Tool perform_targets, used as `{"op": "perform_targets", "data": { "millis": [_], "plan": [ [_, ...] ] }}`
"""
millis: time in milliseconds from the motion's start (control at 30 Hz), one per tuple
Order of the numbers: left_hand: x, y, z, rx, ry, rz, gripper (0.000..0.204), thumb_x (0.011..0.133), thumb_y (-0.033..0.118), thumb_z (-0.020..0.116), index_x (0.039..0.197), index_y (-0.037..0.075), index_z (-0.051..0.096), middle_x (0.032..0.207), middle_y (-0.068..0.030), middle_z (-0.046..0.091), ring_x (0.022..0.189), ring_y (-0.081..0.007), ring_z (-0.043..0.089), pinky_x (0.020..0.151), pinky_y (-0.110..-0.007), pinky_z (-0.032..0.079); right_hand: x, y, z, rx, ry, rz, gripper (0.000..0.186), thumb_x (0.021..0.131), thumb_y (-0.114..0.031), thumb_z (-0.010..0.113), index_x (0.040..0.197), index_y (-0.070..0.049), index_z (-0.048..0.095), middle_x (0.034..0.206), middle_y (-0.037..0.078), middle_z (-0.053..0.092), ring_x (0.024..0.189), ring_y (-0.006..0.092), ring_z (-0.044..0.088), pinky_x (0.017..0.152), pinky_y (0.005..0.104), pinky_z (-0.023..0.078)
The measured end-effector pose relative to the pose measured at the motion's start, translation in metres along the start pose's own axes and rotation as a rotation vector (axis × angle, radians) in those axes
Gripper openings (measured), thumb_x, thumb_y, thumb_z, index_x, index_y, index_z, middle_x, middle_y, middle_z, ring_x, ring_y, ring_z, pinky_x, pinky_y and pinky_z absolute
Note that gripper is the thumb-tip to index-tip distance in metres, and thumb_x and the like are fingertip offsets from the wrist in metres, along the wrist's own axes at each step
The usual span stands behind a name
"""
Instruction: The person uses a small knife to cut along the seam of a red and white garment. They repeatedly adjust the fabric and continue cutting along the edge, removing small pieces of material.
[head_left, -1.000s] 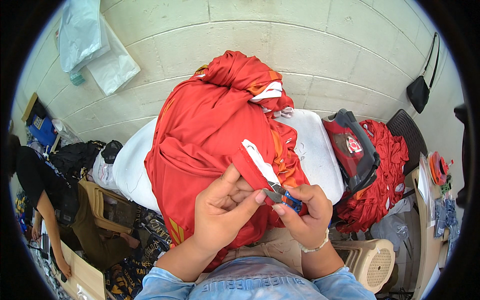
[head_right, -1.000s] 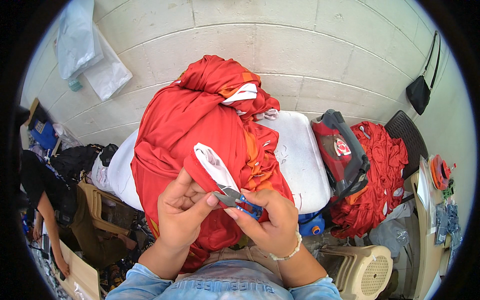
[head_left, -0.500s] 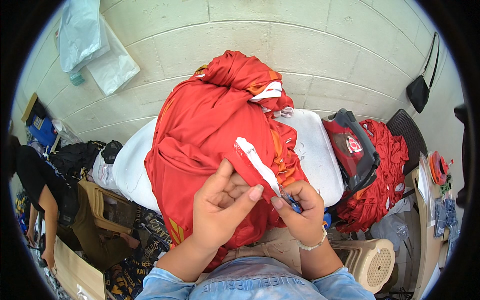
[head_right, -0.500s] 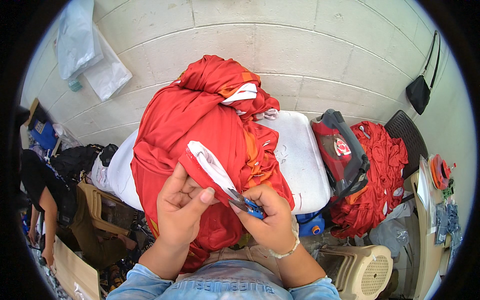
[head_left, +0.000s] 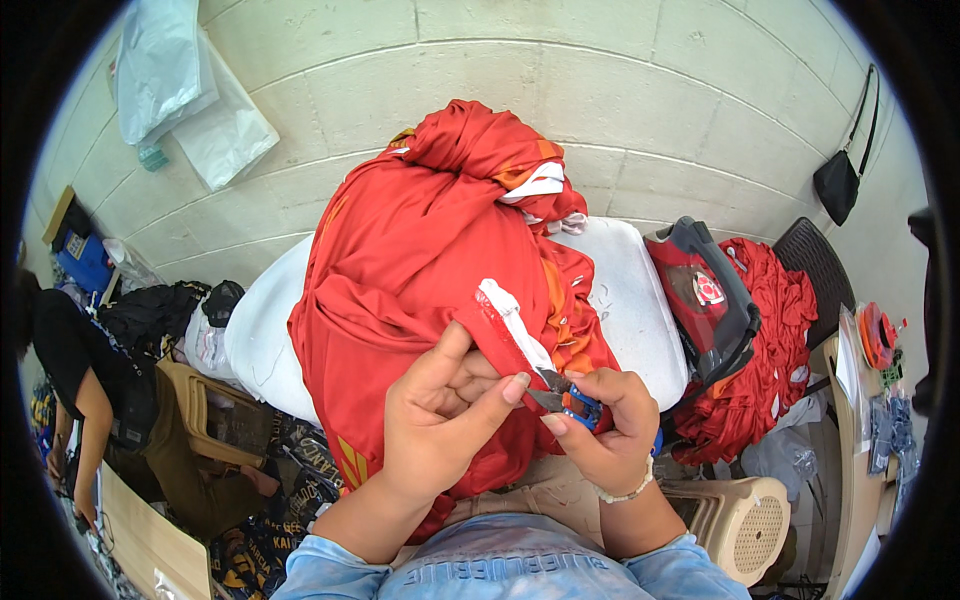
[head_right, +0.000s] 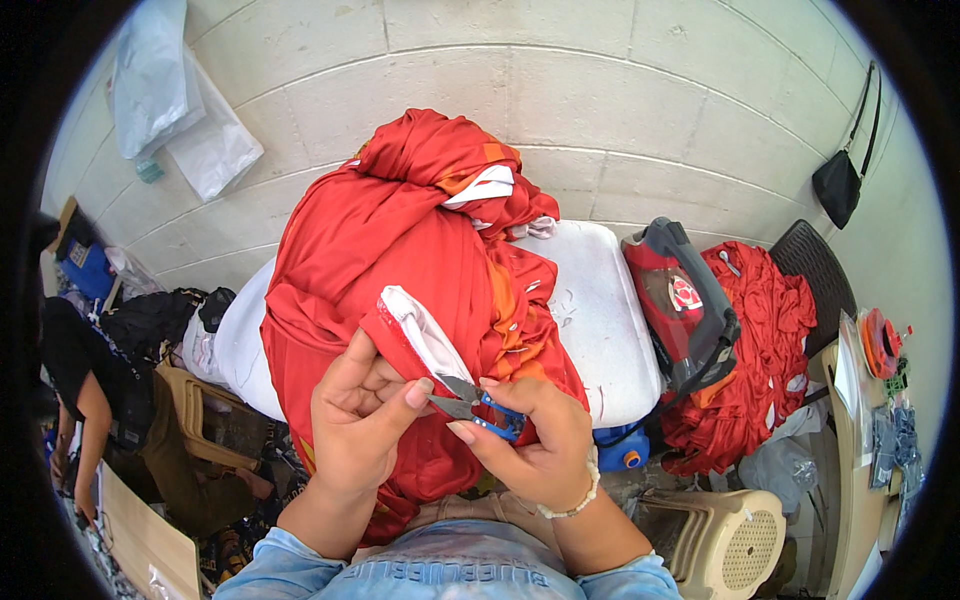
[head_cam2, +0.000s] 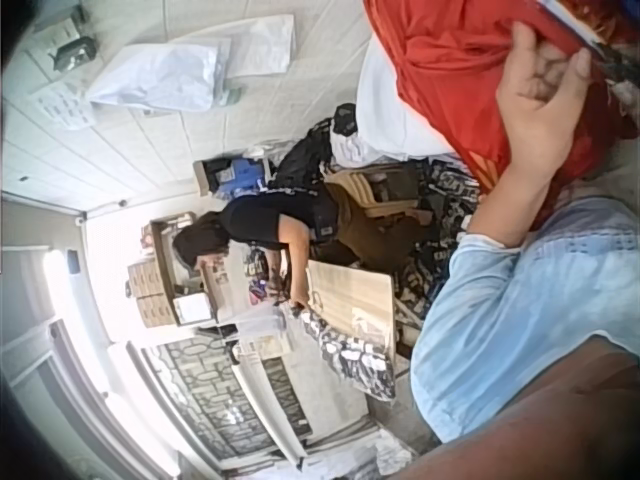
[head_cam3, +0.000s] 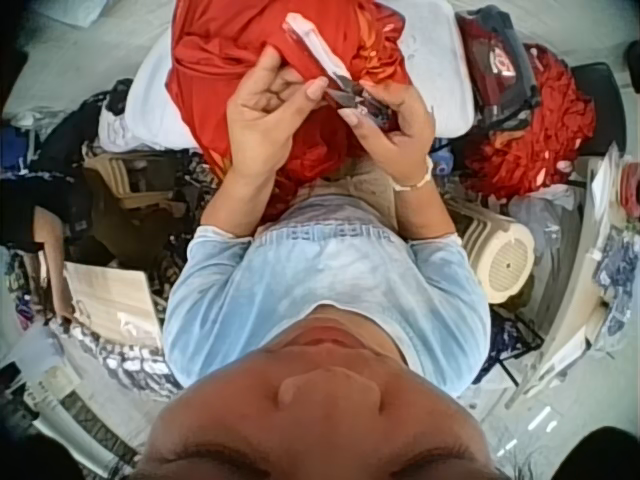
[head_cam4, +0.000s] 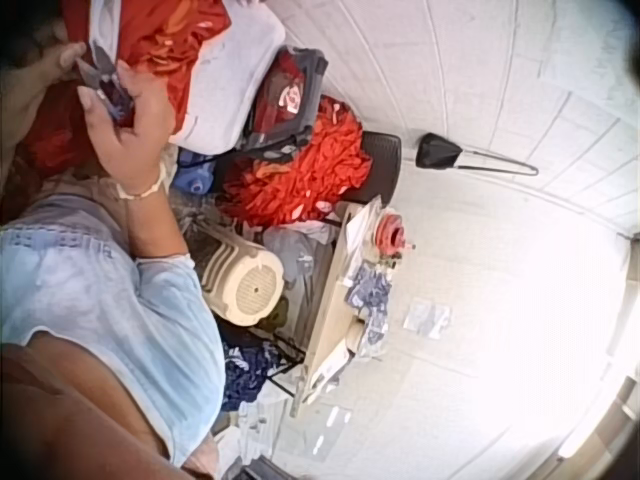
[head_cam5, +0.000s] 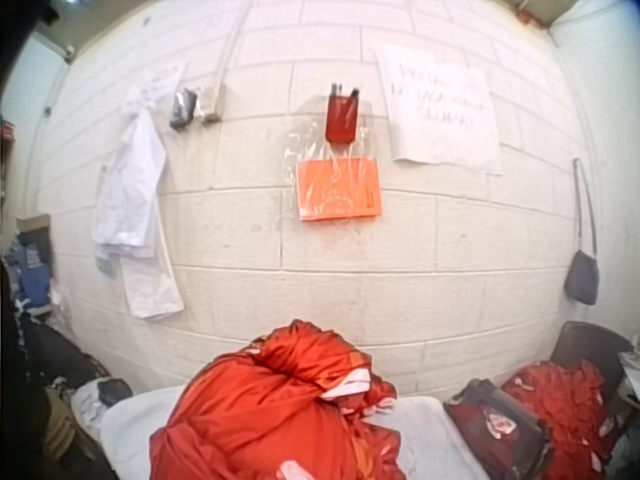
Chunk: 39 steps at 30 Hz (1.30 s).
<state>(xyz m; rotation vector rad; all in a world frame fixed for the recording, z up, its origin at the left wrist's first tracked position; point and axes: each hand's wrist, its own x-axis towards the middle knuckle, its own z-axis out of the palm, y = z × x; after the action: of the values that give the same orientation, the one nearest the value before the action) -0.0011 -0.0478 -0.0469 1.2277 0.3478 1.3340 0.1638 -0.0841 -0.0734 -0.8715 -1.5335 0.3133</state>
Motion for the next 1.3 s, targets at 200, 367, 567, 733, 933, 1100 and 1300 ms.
{"op": "perform_targets", "data": {
  "millis": [200,367,567,733,933,1100,1300],
  "plan": [
    [-0.0003,0.0001,0.0002,0.01,0.005,0.003,0.052,0.088,-0.009,0.054,0.135,-0.011,0.032,0.107,-0.015,0.062,0.097,-0.0144,0.061,0.086,-0.026,0.048,-0.0005,0.0027,-0.0009,-0.052,-0.004,-0.034,0.039,0.065,-0.008,0.084,0.093,0.003,0.06,0.082,0.013,0.065,0.063,0.0173,0.062,0.056,0.0258,0.047],
    [-0.0006,0.001,0.0009,0.006,-0.014,0.004,0.052,0.088,-0.01,0.053,0.135,-0.011,0.032,0.108,-0.0152,0.062,0.098,-0.0148,0.061,0.087,-0.027,0.047,0.0012,0.0037,-0.0021,-0.041,-0.003,-0.044,0.038,0.065,-0.009,0.084,0.093,0.003,0.061,0.081,0.013,0.065,0.063,0.017,0.062,0.056,0.0257,0.047],
    [0.0,0.0025,0.0017,-0.001,-0.029,-0.002,0.05,0.088,-0.01,0.053,0.134,-0.011,0.033,0.109,-0.0152,0.062,0.1,-0.0154,0.06,0.089,-0.027,0.047,0.0025,0.0024,-0.002,0.036,0.005,0.012,0.034,0.067,-0.01,0.082,0.091,0.003,0.062,0.075,0.012,0.064,0.062,0.0156,0.061,0.056,0.0248,0.046],
    [-0.0007,0.0033,-0.0001,0.015,-0.038,-0.025,0.049,0.088,-0.01,0.053,0.133,-0.012,0.034,0.109,-0.015,0.062,0.101,-0.015,0.06,0.088,-0.026,0.047,0.0022,0.0037,-0.0016,0.0,0.02,0.024,0.027,0.07,-0.009,0.08,0.087,0.002,0.062,0.073,0.01,0.063,0.059,0.0146,0.059,0.055,0.0246,0.046],
    [0.0015,0.0036,-0.0008,0.028,-0.047,-0.038,0.052,0.088,-0.01,0.053,0.135,-0.011,0.032,0.107,-0.0143,0.063,0.099,-0.0152,0.061,0.087,-0.026,0.047,0.0006,0.001,-0.0001,0.258,-0.043,0.256,0.035,0.077,-0.011,0.076,0.101,0.003,0.055,0.082,0.006,0.058,0.068,0.0102,0.055,0.062,0.0225,0.044],
    [-0.0002,0.0017,0.0033,0.036,-0.029,-0.051,0.056,0.087,-0.009,0.053,0.137,-0.01,0.028,0.107,-0.0144,0.063,0.099,-0.0168,0.062,0.088,-0.026,0.047,0.0007,0.002,0.0056,0.545,-0.064,0.425,0.035,0.081,-0.012,0.072,0.104,0.001,0.048,0.084,0.001,0.05,0.068,0.0058,0.044,0.061,0.0194,0.038],
    [-0.001,-0.0013,0.0013,0.044,-0.024,-0.05,0.056,0.087,-0.009,0.054,0.137,-0.01,0.029,0.111,-0.0148,0.061,0.101,-0.0166,0.061,0.089,-0.027,0.047,-0.0024,0.0093,0.0064,0.28,-0.096,0.331,0.022,0.079,-0.004,0.073,0.083,-0.004,0.051,0.072,-0.002,0.048,0.062,0.0044,0.04,0.057,0.0194,0.035]
  ]
}}
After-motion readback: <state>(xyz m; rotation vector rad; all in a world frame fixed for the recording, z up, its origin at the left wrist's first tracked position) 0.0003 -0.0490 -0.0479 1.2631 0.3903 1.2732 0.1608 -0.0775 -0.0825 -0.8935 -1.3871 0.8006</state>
